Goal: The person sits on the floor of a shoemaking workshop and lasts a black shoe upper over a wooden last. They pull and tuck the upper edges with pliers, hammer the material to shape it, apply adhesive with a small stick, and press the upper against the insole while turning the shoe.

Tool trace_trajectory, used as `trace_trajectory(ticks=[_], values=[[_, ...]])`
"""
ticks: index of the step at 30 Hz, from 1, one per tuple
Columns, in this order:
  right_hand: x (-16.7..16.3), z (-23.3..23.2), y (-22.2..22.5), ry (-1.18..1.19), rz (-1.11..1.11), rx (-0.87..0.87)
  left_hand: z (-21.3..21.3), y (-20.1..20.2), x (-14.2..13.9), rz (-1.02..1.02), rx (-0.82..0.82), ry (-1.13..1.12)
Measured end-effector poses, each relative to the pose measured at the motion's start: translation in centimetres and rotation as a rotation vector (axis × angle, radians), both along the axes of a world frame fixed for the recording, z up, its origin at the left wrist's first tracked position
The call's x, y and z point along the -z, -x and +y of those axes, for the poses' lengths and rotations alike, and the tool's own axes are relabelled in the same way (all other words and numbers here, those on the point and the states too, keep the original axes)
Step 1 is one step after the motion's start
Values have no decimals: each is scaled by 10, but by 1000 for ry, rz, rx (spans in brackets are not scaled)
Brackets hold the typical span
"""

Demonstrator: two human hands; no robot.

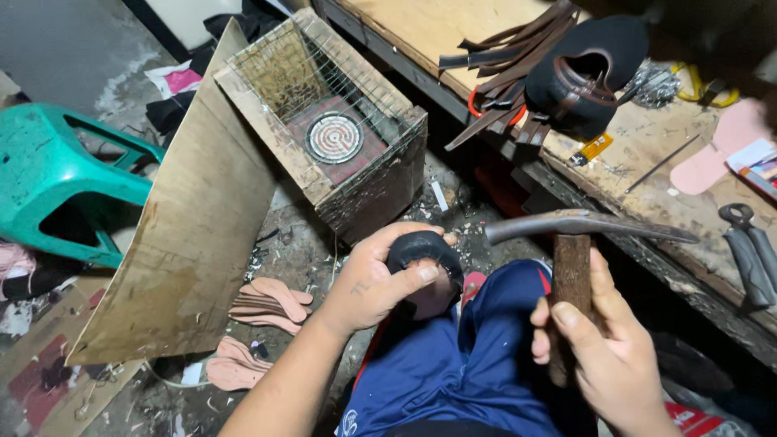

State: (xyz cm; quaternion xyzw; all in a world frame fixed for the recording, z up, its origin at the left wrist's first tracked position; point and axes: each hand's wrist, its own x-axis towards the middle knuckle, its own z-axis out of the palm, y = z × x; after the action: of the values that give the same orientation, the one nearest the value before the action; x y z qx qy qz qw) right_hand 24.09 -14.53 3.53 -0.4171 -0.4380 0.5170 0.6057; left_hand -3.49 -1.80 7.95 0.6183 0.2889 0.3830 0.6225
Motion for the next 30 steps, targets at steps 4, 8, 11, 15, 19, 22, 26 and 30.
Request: trace_trajectory(ticks=[4,8,11,15,19,22,26,30], values=[[6,-2,18,301,-170,9,-8,4,8,68,-17,4],[-13,2,22,220,-389,90,-12,6,9,28,7,-76],[-49,4,19,238,-731,62,-15,5,9,73,-1,-45],[-87,2,6,-182,-1000,30,-20,-2,11,51,19,6],[-88,8,-6,-203,-1190,-80,-21,0,13,80,-46,-119],[-75,15,-4,300,-984,96,-19,17,13,124,-165,-84],[-43,25,28,252,-195,74,-21,37,15,47,-203,-74],[4,27,51,472,-325,-19,-26,45,20,77,-227,-34]])
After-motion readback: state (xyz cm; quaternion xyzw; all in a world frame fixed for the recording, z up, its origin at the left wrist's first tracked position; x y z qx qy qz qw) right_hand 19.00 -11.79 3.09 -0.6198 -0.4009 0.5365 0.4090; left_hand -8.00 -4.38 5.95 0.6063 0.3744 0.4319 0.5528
